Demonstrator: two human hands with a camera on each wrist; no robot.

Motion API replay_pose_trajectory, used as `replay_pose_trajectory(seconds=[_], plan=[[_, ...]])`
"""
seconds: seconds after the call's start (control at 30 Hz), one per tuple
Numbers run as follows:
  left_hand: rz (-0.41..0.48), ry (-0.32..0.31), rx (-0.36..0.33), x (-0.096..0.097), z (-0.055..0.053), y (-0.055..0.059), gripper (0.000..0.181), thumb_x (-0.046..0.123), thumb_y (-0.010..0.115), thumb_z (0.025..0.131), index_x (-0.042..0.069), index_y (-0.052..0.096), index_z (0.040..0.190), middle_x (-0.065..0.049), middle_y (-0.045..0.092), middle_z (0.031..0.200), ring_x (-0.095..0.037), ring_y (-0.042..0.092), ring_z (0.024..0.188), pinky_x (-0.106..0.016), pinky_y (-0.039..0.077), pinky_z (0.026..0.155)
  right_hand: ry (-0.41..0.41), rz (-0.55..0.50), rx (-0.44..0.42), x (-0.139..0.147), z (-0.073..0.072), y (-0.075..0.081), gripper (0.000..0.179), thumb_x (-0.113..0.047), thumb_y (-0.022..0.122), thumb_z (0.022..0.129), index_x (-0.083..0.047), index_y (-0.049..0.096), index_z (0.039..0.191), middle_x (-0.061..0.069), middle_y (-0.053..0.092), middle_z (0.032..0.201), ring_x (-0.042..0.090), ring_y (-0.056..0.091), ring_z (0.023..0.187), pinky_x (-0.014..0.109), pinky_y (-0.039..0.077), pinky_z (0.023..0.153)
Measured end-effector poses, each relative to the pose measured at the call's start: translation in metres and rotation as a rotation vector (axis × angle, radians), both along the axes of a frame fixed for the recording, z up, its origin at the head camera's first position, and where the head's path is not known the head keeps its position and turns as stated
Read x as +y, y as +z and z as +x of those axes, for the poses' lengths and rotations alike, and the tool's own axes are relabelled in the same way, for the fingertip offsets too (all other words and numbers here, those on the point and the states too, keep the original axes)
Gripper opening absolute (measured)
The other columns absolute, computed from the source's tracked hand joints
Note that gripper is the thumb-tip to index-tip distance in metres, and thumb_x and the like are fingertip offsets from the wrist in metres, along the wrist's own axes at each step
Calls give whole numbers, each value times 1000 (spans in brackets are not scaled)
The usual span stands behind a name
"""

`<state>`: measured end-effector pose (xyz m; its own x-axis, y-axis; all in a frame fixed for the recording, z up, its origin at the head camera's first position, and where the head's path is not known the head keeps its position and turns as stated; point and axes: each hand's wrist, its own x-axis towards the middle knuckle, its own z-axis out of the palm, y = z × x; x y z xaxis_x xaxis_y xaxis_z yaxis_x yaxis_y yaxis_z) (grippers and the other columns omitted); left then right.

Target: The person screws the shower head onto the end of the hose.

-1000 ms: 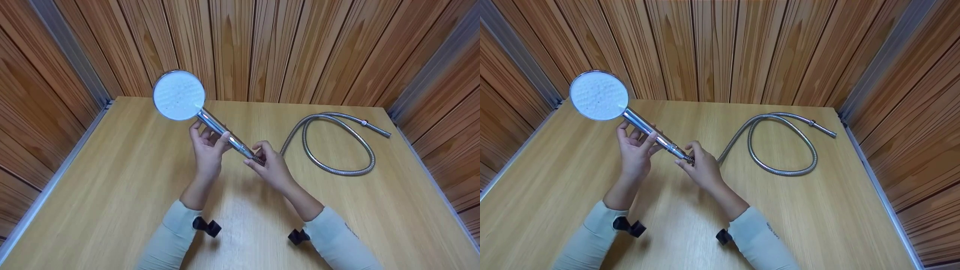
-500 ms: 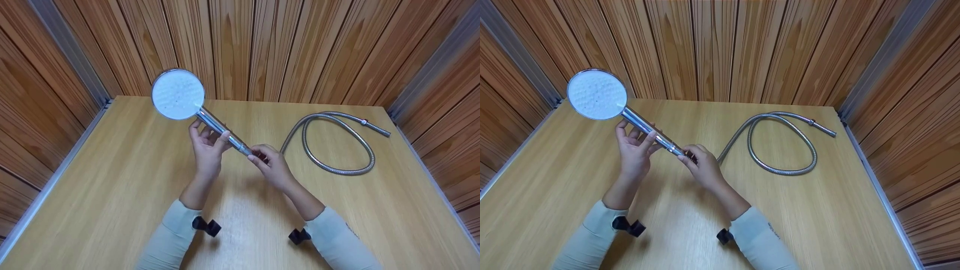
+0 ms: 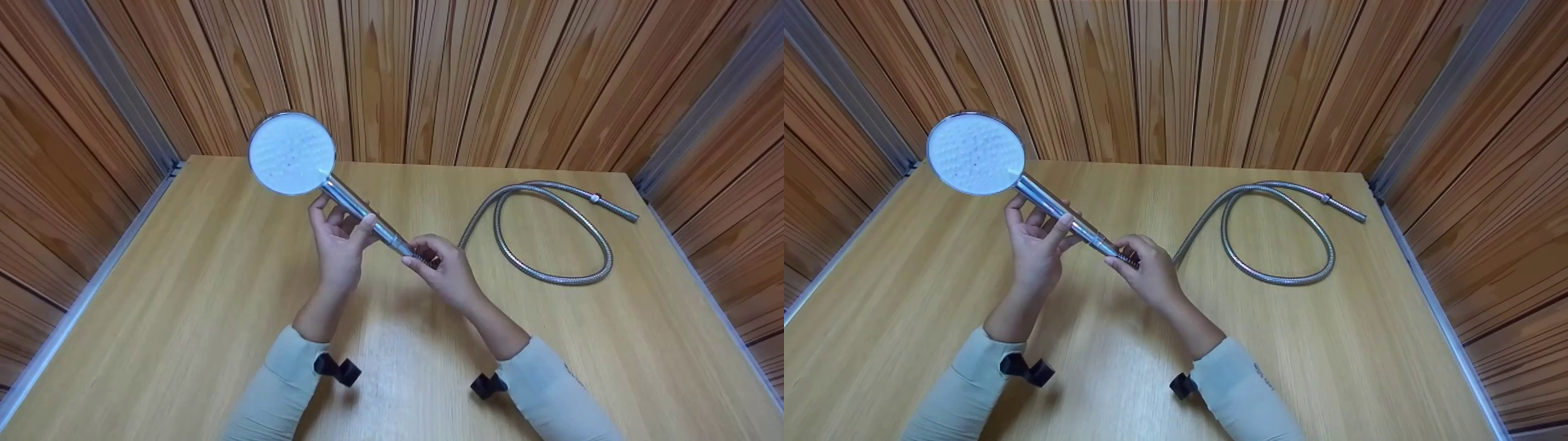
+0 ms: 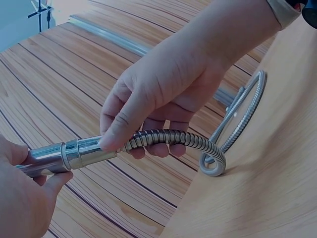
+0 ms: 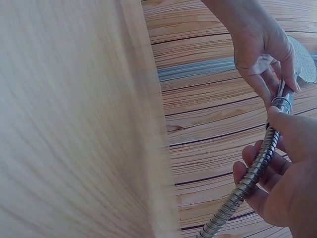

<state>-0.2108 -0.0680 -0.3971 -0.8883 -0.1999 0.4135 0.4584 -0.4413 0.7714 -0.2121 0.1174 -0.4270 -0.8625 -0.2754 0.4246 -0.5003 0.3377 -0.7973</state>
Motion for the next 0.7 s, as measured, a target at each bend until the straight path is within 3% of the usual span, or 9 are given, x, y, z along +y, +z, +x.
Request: replay_pose_trajectory(seconds=[0.17, 0.37, 0.5, 0.7], plan=[[6, 4, -3, 0, 0, 1, 65, -9, 62, 89, 11, 24, 137, -19, 55, 121, -33, 61, 105, -50, 58, 80, 16, 21, -6, 1, 2, 1, 21, -22, 69, 91, -10, 70, 109, 0, 62, 90, 15, 57, 75, 25, 51, 62], [-5, 5, -5, 1, 0, 0, 65, -8, 62, 90, 11, 24, 138, -19, 55, 122, -34, 60, 107, -50, 58, 81, -1, -2, -40, 0, 2, 2, 35, -18, 80, 81, -10, 65, 112, 2, 62, 90, 17, 55, 77, 24, 48, 63], [-2, 8, -2, 1, 0, -1, 65, -9, 62, 89, 12, 24, 138, -20, 54, 123, -35, 60, 107, -50, 58, 80, -14, 7, -19, 0, 1, 1, 25, -16, 78, 84, -9, 65, 105, -1, 63, 88, 15, 56, 74, 24, 50, 61], [1, 17, -6, 1, -1, -1, 64, -8, 62, 89, 12, 24, 138, -20, 56, 120, -37, 60, 106, -50, 58, 80, -3, 8, 19, 1, 2, 0, 20, -18, 72, 89, -8, 68, 105, -1, 63, 90, 13, 56, 72, 24, 51, 59]])
